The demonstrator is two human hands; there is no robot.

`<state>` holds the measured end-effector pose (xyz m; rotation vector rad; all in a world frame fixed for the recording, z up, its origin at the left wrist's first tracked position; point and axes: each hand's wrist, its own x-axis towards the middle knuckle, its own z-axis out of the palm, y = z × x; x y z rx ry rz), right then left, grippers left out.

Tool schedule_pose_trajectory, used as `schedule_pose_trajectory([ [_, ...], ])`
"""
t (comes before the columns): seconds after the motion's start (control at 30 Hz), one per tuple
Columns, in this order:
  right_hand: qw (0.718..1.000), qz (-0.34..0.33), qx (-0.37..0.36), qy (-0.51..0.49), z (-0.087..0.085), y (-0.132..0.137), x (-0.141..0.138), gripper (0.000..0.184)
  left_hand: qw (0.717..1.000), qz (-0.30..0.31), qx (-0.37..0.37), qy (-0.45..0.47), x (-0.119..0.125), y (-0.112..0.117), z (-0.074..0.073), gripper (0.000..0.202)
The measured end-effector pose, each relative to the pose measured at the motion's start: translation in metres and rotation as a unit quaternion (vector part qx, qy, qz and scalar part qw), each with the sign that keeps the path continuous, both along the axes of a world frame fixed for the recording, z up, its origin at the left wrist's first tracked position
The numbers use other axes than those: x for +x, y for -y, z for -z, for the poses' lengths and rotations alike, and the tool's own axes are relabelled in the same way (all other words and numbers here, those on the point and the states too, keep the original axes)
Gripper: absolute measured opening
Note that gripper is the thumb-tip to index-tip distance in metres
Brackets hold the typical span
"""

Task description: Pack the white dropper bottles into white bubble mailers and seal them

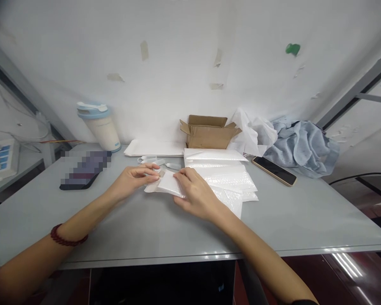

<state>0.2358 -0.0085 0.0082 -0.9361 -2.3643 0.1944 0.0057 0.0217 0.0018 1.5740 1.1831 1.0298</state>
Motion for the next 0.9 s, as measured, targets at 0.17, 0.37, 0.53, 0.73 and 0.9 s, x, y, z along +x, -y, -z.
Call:
schedule_pose_trajectory([
  [0.17, 0.999, -0.013, 0.007, -0.031, -0.002, 0.006, -0.003, 0.045, 0.998, 0.040, -0.034, 0.033, 0.003, 0.004, -0.002, 0.018],
  [0.37, 0.999, -0.030, 0.007, -0.017, -0.001, 0.009, -0.006, 0.048, 0.971, 0.123, 0.148, -0.144, 0.010, 0.014, -0.004, 0.024],
  [0.53, 0.999, -0.014, 0.021, -0.030, -0.003, 0.005, -0.003, 0.049, 0.989, 0.049, 0.118, -0.079, -0.002, 0.010, -0.014, 0.019],
  [0.73, 0.995, -0.005, 0.062, -0.073, -0.014, 0.002, 0.008, 0.052, 0.992, -0.056, 0.068, 0.089, -0.015, 0.000, -0.018, 0.021],
  [0.9, 0.994, 0.001, 0.107, -0.035, -0.027, 0.002, 0.018, 0.051, 0.995, 0.089, 0.034, 0.025, -0.008, 0.008, -0.021, 0.033],
])
